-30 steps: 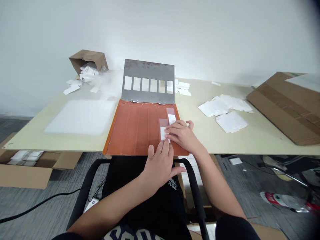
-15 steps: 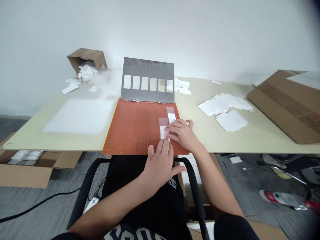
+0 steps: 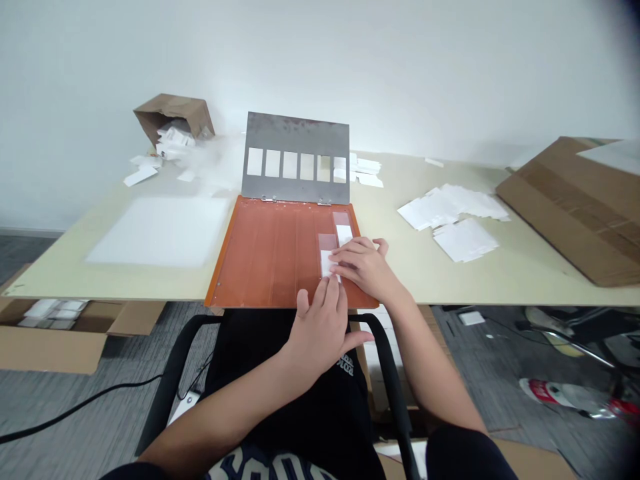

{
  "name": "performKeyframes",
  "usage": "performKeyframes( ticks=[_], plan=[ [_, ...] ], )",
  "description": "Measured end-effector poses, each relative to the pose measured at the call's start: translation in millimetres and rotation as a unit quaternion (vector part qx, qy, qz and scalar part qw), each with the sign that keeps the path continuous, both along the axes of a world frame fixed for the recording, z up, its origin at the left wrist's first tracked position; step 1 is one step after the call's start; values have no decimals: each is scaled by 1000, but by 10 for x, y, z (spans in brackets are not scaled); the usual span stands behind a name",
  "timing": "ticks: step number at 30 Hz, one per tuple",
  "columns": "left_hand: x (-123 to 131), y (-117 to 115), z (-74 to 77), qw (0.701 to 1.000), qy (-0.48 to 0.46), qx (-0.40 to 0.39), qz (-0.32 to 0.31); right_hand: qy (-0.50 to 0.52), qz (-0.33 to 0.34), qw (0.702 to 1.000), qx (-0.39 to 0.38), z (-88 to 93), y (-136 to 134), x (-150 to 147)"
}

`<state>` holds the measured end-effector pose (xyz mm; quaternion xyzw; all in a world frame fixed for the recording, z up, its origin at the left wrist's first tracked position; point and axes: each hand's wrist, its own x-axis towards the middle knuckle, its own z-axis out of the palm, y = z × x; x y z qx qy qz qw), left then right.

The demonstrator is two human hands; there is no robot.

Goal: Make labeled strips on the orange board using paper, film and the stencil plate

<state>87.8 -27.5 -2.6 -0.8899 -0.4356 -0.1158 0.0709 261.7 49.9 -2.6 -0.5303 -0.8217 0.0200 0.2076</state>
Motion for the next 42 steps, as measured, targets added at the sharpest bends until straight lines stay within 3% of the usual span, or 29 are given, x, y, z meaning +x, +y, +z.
performKeyframes(
  ticks=[42],
  plan=[
    [5, 27, 20, 999, 2, -34, 2, -18, -11, 1000, -6, 10, -37, 1]
  ],
)
